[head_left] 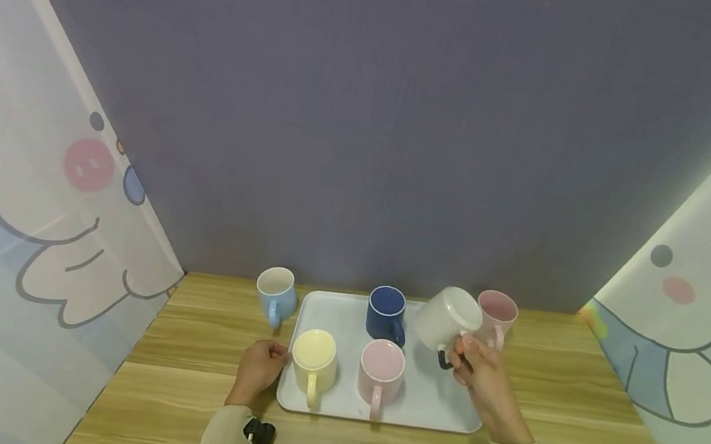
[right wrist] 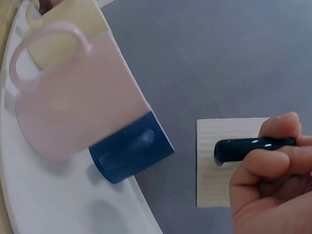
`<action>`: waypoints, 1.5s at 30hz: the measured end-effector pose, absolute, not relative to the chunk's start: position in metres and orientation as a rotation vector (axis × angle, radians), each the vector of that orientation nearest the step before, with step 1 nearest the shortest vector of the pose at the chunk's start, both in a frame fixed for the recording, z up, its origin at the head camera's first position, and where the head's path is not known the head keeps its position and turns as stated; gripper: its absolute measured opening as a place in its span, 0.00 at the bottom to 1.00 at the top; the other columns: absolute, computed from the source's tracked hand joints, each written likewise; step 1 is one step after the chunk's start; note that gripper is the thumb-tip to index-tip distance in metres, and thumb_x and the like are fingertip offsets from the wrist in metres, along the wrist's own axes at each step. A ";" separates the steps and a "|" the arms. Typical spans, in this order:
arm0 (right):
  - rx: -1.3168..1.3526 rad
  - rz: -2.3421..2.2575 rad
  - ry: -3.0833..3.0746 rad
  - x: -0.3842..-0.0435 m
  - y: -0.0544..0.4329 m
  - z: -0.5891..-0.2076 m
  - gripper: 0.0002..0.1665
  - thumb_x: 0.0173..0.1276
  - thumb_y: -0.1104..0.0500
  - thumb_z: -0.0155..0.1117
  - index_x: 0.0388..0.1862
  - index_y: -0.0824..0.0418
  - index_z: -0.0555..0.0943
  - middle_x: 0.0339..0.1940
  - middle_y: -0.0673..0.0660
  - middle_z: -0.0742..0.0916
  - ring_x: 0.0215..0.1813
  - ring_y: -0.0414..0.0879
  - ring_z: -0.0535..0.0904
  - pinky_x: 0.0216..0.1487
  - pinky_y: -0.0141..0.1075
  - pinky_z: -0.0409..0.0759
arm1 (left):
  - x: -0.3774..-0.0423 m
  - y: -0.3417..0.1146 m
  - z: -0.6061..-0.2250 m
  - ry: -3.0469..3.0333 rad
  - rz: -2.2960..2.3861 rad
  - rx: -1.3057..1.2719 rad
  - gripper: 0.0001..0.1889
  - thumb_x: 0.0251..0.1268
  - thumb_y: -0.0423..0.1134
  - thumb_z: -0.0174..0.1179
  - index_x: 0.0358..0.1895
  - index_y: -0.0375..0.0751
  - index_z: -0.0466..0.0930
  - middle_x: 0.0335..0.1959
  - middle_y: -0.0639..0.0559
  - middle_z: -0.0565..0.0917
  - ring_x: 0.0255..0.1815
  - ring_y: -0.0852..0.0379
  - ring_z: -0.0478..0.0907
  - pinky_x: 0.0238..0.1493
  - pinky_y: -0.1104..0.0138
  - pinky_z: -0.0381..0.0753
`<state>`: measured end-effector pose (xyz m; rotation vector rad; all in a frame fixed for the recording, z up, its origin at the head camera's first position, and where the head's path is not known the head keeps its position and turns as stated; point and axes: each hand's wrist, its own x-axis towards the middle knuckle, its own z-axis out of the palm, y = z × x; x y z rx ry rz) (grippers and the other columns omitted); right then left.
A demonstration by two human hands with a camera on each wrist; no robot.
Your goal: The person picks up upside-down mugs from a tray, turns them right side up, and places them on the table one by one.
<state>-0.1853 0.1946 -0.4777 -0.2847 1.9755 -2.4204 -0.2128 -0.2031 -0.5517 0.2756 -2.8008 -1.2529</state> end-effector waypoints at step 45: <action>-0.684 -2.597 0.071 -0.195 0.170 -0.497 0.28 0.87 0.57 0.24 0.39 0.63 0.73 0.35 0.56 0.81 0.27 0.38 0.53 0.38 0.29 0.50 | -0.217 -0.201 -0.533 -2.764 -1.217 0.214 0.09 0.66 0.35 0.63 0.39 0.31 0.85 0.30 0.45 0.84 0.30 0.54 0.79 0.31 0.64 0.77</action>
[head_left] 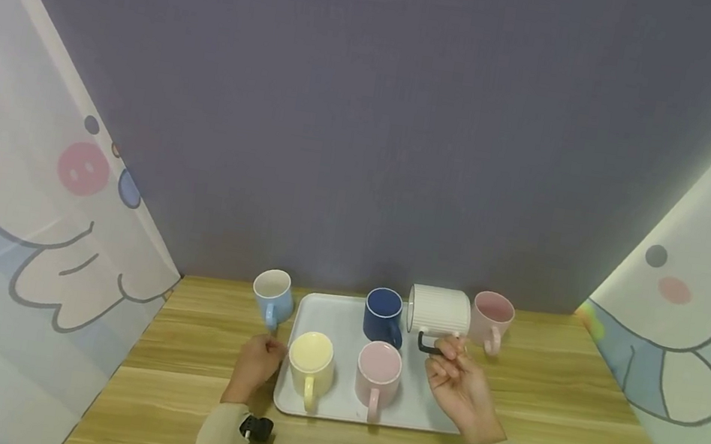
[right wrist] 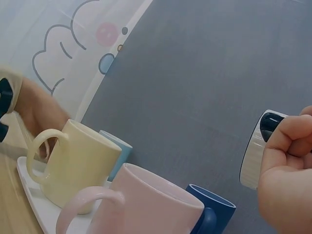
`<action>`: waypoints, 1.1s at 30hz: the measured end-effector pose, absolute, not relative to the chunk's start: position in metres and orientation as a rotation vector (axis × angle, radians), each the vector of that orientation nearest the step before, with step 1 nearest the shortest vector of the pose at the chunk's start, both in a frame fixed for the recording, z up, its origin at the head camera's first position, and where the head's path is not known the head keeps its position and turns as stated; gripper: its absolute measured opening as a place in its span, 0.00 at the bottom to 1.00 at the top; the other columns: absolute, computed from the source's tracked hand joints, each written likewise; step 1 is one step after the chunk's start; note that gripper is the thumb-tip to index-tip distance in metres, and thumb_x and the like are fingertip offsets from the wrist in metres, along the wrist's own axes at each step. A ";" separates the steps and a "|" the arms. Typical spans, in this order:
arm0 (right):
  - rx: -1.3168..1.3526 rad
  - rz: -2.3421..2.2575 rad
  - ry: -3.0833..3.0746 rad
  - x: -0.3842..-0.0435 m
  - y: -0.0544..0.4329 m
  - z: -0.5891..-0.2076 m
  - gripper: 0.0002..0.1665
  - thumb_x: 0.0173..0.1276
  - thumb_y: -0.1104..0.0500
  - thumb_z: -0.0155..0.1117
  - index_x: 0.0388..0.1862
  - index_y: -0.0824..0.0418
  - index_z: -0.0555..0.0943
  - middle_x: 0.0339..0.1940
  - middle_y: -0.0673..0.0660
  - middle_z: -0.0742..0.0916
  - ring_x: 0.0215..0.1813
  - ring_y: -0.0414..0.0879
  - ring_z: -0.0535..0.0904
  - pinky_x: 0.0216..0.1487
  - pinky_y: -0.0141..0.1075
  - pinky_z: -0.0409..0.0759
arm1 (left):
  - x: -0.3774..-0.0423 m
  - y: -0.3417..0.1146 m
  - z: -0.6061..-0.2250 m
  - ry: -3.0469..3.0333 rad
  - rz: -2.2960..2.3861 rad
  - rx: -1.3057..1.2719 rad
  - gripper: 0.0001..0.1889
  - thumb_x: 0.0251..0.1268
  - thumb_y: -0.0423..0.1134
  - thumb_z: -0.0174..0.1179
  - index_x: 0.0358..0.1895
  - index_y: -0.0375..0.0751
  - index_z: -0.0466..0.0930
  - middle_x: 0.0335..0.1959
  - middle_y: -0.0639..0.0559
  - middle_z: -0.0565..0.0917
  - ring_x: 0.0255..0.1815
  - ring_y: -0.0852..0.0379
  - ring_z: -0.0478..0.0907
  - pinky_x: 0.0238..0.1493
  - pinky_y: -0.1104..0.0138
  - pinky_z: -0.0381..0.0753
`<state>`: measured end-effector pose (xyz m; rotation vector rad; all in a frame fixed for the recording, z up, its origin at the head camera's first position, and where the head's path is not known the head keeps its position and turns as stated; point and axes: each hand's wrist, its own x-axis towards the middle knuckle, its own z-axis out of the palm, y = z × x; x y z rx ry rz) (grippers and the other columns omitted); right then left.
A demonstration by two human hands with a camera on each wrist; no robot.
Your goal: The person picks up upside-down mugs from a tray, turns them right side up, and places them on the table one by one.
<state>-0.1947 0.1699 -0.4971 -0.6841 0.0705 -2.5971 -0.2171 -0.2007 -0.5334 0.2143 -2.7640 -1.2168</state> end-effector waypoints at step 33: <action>-0.827 -2.463 0.371 -0.180 0.123 -0.493 0.30 0.86 0.53 0.19 0.44 0.56 0.74 0.39 0.48 0.82 0.30 0.37 0.54 0.37 0.27 0.59 | -0.167 -0.047 -0.463 -2.187 -2.487 -0.301 0.21 0.79 0.45 0.55 0.50 0.24 0.81 0.29 0.55 0.79 0.24 0.66 0.69 0.27 0.76 0.72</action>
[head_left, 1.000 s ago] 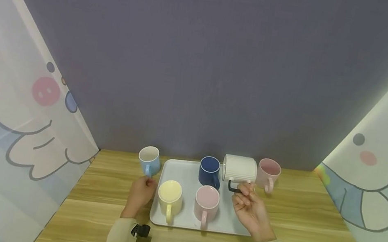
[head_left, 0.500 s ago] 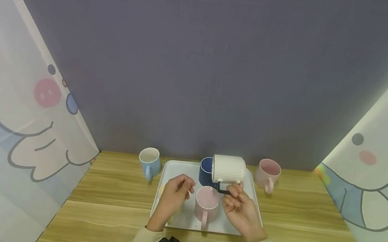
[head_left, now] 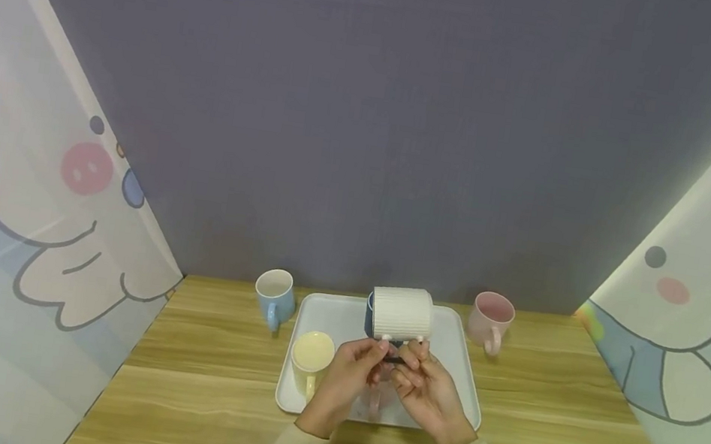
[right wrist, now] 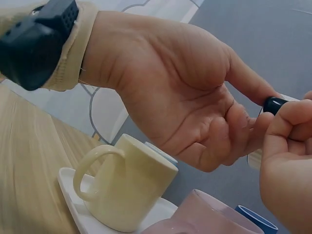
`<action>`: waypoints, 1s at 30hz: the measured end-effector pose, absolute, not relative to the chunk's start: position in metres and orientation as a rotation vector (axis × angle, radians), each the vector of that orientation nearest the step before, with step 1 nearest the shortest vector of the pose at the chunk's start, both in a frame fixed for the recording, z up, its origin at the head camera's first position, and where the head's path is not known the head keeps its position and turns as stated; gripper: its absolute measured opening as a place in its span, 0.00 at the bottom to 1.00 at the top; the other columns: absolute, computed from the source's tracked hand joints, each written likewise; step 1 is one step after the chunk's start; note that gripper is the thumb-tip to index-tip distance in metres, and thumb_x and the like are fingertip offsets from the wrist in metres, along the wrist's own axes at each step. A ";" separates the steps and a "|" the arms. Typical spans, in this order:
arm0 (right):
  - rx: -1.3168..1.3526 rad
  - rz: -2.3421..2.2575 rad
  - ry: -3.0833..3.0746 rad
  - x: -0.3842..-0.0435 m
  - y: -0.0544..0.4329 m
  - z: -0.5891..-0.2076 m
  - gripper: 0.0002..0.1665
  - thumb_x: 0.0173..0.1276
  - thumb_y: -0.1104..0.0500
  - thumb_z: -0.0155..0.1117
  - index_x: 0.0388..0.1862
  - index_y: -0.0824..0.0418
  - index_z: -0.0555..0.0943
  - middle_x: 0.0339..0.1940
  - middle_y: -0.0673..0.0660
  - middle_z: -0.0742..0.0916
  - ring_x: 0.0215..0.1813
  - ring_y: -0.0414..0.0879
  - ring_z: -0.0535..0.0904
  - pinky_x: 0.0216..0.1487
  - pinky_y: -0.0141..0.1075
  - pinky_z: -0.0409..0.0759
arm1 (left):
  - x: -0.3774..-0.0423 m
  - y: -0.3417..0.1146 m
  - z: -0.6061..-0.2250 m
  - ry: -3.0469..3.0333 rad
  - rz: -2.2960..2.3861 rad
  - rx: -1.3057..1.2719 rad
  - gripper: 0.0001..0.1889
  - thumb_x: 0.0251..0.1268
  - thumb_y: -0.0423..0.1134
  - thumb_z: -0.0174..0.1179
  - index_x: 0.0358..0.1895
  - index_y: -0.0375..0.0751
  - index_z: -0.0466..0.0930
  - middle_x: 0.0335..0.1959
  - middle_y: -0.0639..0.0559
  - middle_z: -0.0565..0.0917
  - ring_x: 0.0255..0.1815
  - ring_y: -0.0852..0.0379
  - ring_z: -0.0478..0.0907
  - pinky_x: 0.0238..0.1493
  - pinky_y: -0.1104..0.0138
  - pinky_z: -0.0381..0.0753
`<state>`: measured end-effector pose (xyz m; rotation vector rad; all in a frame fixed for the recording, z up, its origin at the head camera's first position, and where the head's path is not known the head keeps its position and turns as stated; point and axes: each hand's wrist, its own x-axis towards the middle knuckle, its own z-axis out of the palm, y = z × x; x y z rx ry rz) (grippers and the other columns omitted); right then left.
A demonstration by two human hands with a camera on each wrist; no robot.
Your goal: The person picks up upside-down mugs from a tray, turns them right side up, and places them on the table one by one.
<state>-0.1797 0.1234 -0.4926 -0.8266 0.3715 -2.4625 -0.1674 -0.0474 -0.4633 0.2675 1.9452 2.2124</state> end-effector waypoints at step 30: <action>-0.237 -2.314 1.880 -0.182 0.182 -0.488 0.16 0.85 0.54 0.46 0.49 0.53 0.83 0.37 0.43 0.84 0.32 0.35 0.75 0.39 0.27 0.76 | -0.165 -0.082 -0.449 2.128 2.355 0.307 0.18 0.79 0.39 0.54 0.41 0.21 0.75 0.33 0.56 0.78 0.35 0.59 0.73 0.42 0.70 0.74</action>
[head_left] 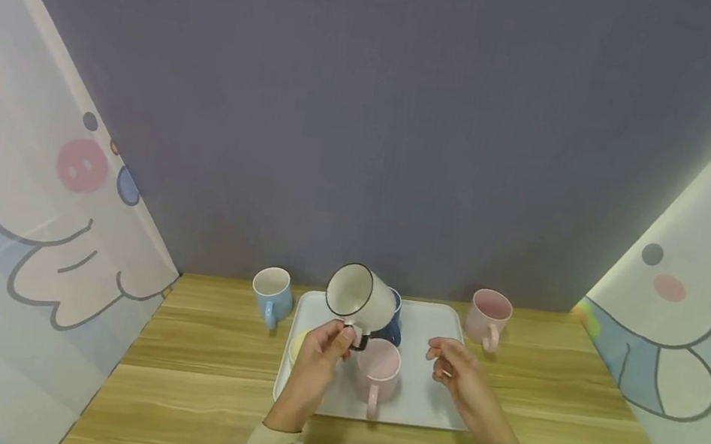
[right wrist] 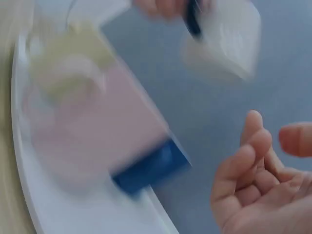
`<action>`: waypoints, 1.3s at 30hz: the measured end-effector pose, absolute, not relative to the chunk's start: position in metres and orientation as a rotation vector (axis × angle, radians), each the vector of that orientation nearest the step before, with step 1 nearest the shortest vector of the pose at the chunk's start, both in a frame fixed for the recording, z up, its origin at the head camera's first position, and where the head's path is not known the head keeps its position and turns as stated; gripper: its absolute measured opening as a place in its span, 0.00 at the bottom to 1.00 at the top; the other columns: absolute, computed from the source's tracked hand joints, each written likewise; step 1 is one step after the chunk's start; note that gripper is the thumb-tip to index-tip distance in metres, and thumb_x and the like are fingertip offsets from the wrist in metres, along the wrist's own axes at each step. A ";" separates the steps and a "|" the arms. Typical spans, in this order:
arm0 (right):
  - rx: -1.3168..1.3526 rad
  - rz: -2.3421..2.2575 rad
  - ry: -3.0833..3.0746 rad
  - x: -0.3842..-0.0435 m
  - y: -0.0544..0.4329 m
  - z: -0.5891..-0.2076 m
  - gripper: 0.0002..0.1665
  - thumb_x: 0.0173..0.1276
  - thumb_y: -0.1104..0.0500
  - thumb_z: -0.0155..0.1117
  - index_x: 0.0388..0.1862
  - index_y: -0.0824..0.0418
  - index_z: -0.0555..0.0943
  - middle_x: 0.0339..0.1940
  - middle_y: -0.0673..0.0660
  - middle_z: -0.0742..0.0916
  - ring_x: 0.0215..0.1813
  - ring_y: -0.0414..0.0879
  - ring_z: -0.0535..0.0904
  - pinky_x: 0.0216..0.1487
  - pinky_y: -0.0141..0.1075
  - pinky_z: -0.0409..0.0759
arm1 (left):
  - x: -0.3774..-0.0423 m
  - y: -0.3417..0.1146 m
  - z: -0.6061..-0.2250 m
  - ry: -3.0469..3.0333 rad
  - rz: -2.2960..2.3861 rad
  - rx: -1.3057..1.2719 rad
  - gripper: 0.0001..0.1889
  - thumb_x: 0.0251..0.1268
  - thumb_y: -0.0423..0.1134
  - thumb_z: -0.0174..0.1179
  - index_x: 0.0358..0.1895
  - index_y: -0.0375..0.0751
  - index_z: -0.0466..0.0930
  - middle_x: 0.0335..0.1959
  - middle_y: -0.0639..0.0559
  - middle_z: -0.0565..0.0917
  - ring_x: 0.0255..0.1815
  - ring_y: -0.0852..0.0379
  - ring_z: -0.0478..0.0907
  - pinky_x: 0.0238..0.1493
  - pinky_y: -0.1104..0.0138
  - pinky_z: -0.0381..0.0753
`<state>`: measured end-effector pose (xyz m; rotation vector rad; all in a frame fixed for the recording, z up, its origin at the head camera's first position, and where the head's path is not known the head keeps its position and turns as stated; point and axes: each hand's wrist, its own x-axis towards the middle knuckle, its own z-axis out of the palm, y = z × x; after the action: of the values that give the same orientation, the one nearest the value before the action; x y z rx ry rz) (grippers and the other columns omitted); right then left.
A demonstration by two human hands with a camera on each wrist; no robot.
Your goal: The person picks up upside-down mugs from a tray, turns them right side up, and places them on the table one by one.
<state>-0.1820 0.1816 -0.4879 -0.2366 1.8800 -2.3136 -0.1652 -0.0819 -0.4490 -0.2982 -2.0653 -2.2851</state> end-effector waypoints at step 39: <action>0.054 -1.020 2.828 -0.216 0.253 -0.554 0.10 0.68 0.61 0.59 0.42 0.67 0.74 0.33 0.58 0.81 0.36 0.51 0.76 0.35 0.40 0.72 | -0.198 -0.251 -0.507 -2.195 -1.705 0.412 0.17 0.83 0.40 0.47 0.46 0.25 0.79 0.37 0.53 0.82 0.39 0.63 0.74 0.41 0.73 0.74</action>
<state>-0.2157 0.2531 -0.5539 0.0538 2.8280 -1.0202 -0.1979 -0.2515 -0.5067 0.4122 -2.1946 -1.7048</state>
